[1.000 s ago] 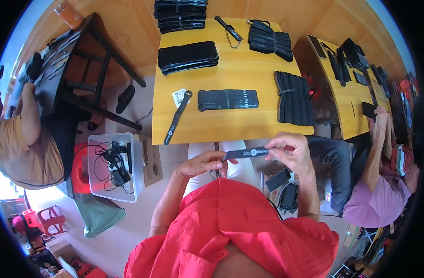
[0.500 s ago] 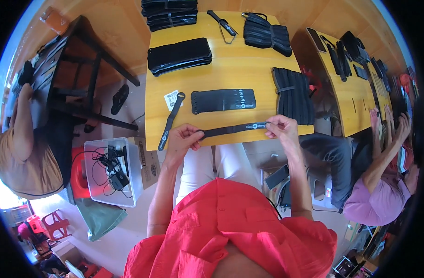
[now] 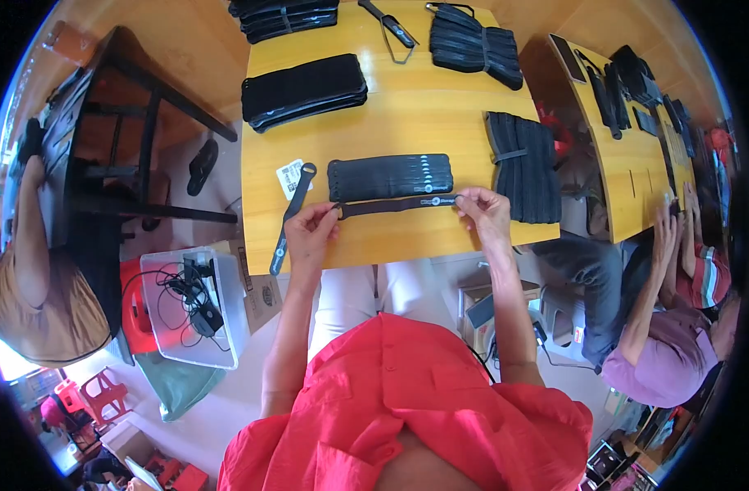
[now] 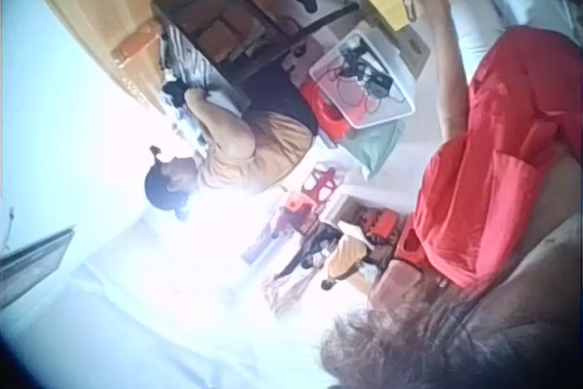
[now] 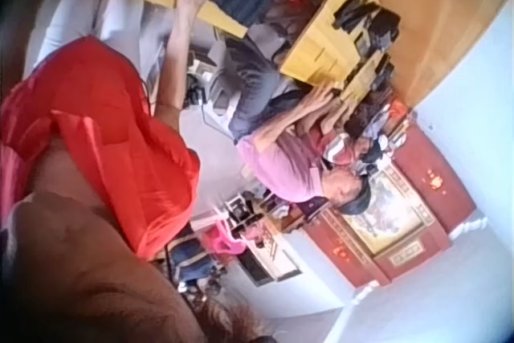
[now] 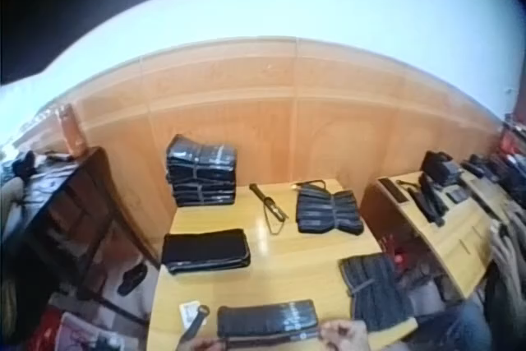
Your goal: Manually assembling and inspecting black elastic straps by attaching plastic buckles at a workshop table.
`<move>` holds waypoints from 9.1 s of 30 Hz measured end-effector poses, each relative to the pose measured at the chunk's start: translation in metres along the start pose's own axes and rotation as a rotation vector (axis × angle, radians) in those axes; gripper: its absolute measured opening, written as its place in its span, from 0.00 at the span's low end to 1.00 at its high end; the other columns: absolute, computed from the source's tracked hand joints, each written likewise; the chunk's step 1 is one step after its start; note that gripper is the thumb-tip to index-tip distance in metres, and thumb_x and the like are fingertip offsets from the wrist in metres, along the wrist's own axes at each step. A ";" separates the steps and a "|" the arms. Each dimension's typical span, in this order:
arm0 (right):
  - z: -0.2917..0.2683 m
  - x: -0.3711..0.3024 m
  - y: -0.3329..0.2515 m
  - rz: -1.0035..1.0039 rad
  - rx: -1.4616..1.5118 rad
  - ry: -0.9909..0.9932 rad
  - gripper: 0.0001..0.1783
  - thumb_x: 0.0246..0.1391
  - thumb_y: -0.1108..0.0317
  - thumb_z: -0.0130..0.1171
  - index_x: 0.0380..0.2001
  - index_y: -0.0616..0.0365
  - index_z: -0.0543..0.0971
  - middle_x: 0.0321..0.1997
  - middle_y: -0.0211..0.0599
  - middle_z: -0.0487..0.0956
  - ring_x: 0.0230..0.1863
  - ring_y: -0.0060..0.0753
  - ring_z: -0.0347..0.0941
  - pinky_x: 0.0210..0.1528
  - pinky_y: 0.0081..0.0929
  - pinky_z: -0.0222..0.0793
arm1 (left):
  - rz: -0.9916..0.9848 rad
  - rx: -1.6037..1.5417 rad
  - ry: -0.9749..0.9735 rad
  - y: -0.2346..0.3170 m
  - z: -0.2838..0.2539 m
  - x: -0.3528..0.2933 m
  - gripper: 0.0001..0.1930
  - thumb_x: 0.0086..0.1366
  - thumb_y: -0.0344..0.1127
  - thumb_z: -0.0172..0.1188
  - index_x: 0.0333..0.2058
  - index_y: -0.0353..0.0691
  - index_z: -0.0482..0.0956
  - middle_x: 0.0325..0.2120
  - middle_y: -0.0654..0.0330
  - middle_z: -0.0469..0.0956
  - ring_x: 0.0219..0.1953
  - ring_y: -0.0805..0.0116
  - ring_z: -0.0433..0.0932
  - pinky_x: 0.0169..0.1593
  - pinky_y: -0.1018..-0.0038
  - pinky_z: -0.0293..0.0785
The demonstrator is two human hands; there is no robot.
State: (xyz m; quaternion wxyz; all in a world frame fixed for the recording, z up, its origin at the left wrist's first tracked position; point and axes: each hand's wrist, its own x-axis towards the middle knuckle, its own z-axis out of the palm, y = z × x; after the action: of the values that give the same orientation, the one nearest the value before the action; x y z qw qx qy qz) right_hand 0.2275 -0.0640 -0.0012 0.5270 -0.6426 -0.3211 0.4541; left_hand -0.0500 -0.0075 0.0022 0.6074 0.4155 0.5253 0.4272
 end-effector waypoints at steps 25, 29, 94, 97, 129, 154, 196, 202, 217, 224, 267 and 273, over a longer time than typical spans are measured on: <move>0.012 0.016 0.027 -0.173 -0.034 0.114 0.06 0.48 0.81 0.56 0.31 0.61 0.75 0.22 0.22 0.73 0.21 0.10 0.65 0.23 0.09 0.60 | 0.179 0.205 0.199 -0.018 0.012 0.013 0.05 0.56 0.24 0.57 0.32 0.35 0.72 0.21 0.66 0.72 0.17 0.84 0.66 0.18 0.87 0.61; 0.013 0.017 0.028 -0.179 -0.046 0.130 0.06 0.48 0.81 0.56 0.31 0.61 0.75 0.22 0.22 0.73 0.21 0.09 0.65 0.23 0.09 0.61 | 0.174 0.197 0.191 -0.016 0.014 0.012 0.04 0.57 0.24 0.57 0.32 0.36 0.72 0.20 0.67 0.71 0.17 0.84 0.65 0.18 0.87 0.62; 0.026 0.018 0.013 -0.281 -0.452 0.274 0.04 0.41 0.80 0.54 0.25 0.63 0.74 0.16 0.34 0.73 0.17 0.22 0.68 0.22 0.21 0.65 | 0.143 0.565 0.276 -0.008 0.018 0.021 0.05 0.53 0.25 0.58 0.29 0.33 0.72 0.16 0.56 0.73 0.18 0.67 0.71 0.25 0.73 0.67; 0.025 0.019 0.012 -0.269 -0.481 0.267 0.04 0.41 0.80 0.54 0.25 0.63 0.74 0.16 0.34 0.73 0.17 0.23 0.68 0.22 0.22 0.65 | 0.113 0.543 0.266 -0.001 0.021 0.019 0.05 0.52 0.25 0.59 0.28 0.33 0.72 0.15 0.55 0.73 0.16 0.65 0.72 0.25 0.71 0.68; 0.124 0.031 0.023 -0.675 -1.166 0.177 0.31 0.58 0.53 0.43 0.59 0.61 0.58 0.65 0.48 0.54 0.66 0.44 0.47 0.64 0.43 0.41 | 0.774 1.300 -0.131 -0.020 0.046 0.037 0.37 0.61 0.55 0.46 0.60 0.33 0.52 0.63 0.51 0.48 0.65 0.58 0.45 0.64 0.55 0.37; 0.058 0.018 0.015 -0.619 -0.749 0.404 0.23 0.57 0.63 0.45 0.53 0.64 0.63 0.56 0.57 0.60 0.60 0.57 0.52 0.61 0.43 0.49 | 0.634 0.896 0.409 -0.002 -0.042 -0.010 0.21 0.54 0.33 0.58 0.47 0.33 0.68 0.44 0.47 0.67 0.49 0.48 0.64 0.52 0.60 0.60; 0.018 -0.064 -0.017 0.018 -0.030 -0.201 0.06 0.48 0.69 0.61 0.26 0.60 0.77 0.16 0.24 0.72 0.14 0.11 0.63 0.14 0.09 0.57 | -0.082 -0.135 -0.108 0.002 -0.040 -0.044 0.09 0.61 0.32 0.56 0.38 0.37 0.77 0.26 0.64 0.77 0.21 0.82 0.73 0.25 0.86 0.70; 0.003 -0.047 -0.006 0.023 0.036 -0.114 0.06 0.49 0.68 0.60 0.27 0.59 0.77 0.16 0.24 0.72 0.15 0.11 0.64 0.16 0.10 0.58 | -0.151 -0.241 -0.051 0.005 -0.023 -0.029 0.09 0.59 0.29 0.57 0.38 0.34 0.76 0.25 0.60 0.78 0.26 0.75 0.78 0.29 0.84 0.76; 0.009 -0.004 0.016 -0.051 -0.052 0.030 0.05 0.47 0.76 0.58 0.29 0.65 0.79 0.16 0.27 0.72 0.15 0.12 0.63 0.15 0.12 0.57 | 0.263 0.353 0.203 -0.017 0.010 0.003 0.06 0.60 0.27 0.54 0.35 0.31 0.75 0.22 0.64 0.74 0.21 0.81 0.69 0.22 0.84 0.66; 0.012 -0.003 0.017 -0.210 -0.340 0.186 0.08 0.44 0.75 0.59 0.30 0.65 0.79 0.22 0.34 0.78 0.18 0.17 0.67 0.23 0.18 0.64 | 0.322 0.348 0.241 -0.029 0.011 0.007 0.06 0.60 0.27 0.55 0.36 0.32 0.75 0.23 0.65 0.74 0.21 0.82 0.68 0.24 0.85 0.66; 0.027 0.005 0.012 -0.371 -0.439 0.328 0.06 0.41 0.80 0.59 0.27 0.66 0.78 0.22 0.36 0.76 0.18 0.21 0.69 0.23 0.18 0.65 | 0.400 0.589 0.284 -0.026 0.019 0.007 0.06 0.57 0.25 0.56 0.35 0.34 0.74 0.22 0.63 0.73 0.22 0.78 0.69 0.27 0.83 0.66; 0.027 0.006 0.014 -0.369 -0.439 0.339 0.05 0.41 0.79 0.59 0.27 0.66 0.78 0.22 0.37 0.76 0.18 0.21 0.69 0.22 0.19 0.65 | 0.403 0.618 0.291 -0.023 0.021 0.006 0.06 0.57 0.25 0.55 0.34 0.34 0.74 0.22 0.61 0.73 0.22 0.76 0.69 0.27 0.80 0.67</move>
State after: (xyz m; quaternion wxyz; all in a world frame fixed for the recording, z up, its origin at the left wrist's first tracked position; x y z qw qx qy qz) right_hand 0.2039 -0.0521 -0.0171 0.4954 -0.7382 -0.4299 0.1574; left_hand -0.0268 -0.0096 -0.0192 0.2770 0.6086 0.6176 0.4141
